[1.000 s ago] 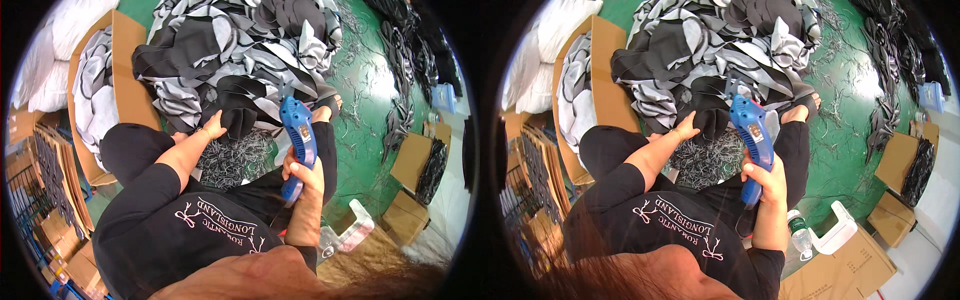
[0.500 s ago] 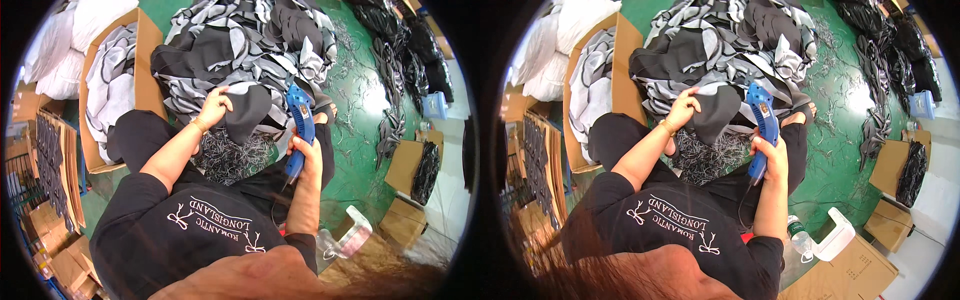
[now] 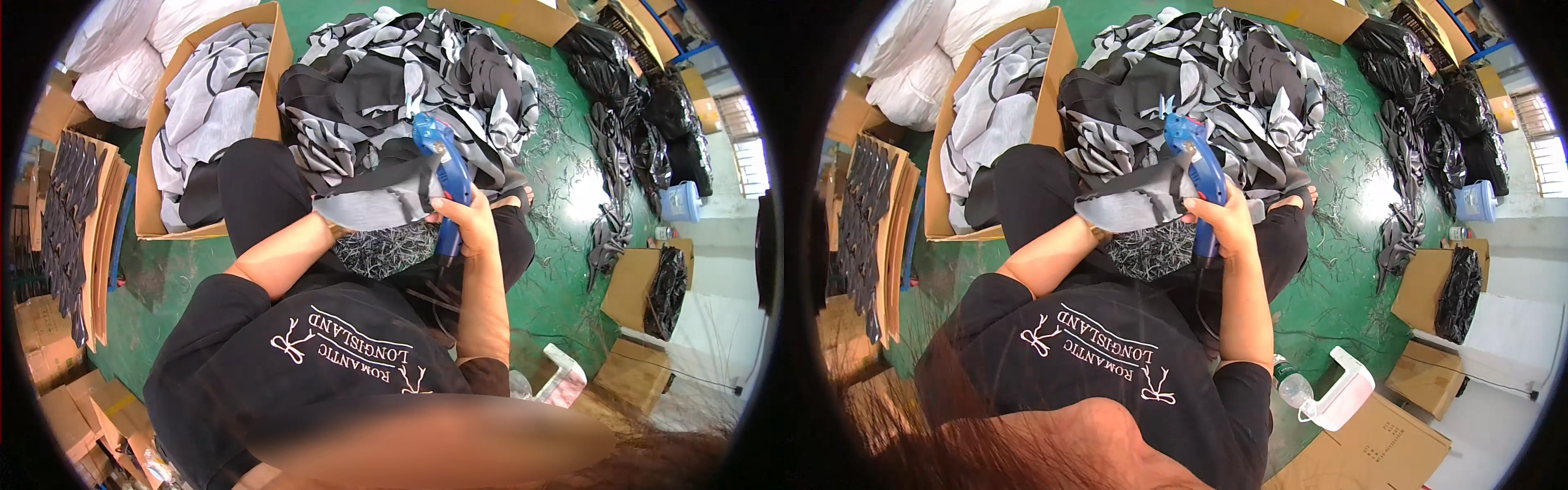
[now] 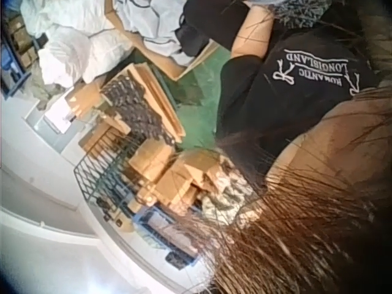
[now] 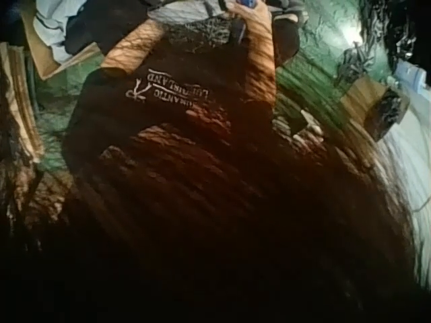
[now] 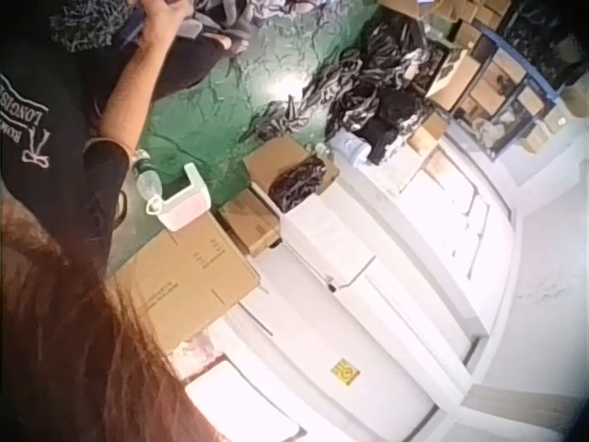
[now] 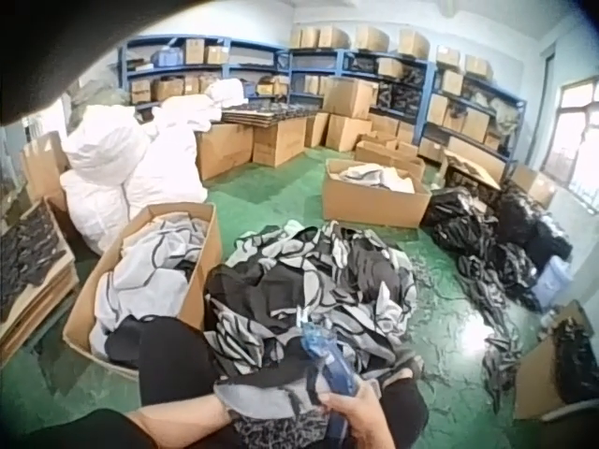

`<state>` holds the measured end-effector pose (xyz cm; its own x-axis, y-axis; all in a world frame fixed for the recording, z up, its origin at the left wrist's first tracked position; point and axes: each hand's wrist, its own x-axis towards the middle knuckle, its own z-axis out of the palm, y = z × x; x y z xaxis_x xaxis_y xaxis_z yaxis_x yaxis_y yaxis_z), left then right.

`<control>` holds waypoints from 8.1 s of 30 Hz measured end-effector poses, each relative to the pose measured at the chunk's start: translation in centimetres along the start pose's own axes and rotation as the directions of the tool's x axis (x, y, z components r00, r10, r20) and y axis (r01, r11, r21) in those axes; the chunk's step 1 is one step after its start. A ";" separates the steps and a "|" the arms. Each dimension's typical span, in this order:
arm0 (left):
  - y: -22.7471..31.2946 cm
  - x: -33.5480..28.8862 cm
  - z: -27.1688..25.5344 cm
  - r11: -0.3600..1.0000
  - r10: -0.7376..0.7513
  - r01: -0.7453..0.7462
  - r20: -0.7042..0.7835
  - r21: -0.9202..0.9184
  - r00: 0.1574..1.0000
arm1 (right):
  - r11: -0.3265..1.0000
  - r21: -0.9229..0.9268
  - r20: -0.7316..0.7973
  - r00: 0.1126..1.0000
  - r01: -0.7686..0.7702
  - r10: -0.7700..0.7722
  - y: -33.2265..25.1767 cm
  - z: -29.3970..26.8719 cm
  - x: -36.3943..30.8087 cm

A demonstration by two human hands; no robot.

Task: Trimming the edges of fabric pieces using an electric rotary cutter.

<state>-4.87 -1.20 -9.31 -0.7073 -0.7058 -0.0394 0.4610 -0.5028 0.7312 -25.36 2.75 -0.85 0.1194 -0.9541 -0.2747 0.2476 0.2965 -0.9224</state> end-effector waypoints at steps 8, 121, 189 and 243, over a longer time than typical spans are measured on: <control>-2.9 -5.0 1.9 0.861 -0.501 0.495 -0.030 -0.112 0.865 | 0.987 -0.137 -0.270 0.955 0.087 -0.121 1.4 0.3 0.0; 6.7 -4.4 4.2 0.956 0.293 -0.249 -0.478 0.156 0.828 | 0.970 -0.230 -0.064 0.996 -0.081 0.068 2.4 2.0 -7.5; 7.0 -5.2 4.4 0.850 0.282 -0.060 -0.356 0.523 0.891 | 0.960 -0.259 -0.038 0.995 -0.103 0.096 1.0 1.7 -8.1; 7.7 -3.1 5.2 0.979 0.047 -0.084 -0.195 -0.185 0.980 | 0.958 0.136 0.202 0.954 -0.251 0.221 3.7 0.2 -6.6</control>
<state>-1.95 -0.30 -0.02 -0.5669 -0.8124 -0.1368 0.6097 -0.5254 0.5935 -25.07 10.14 -2.43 0.3630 -0.8360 -0.4114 0.3382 0.5296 -0.7779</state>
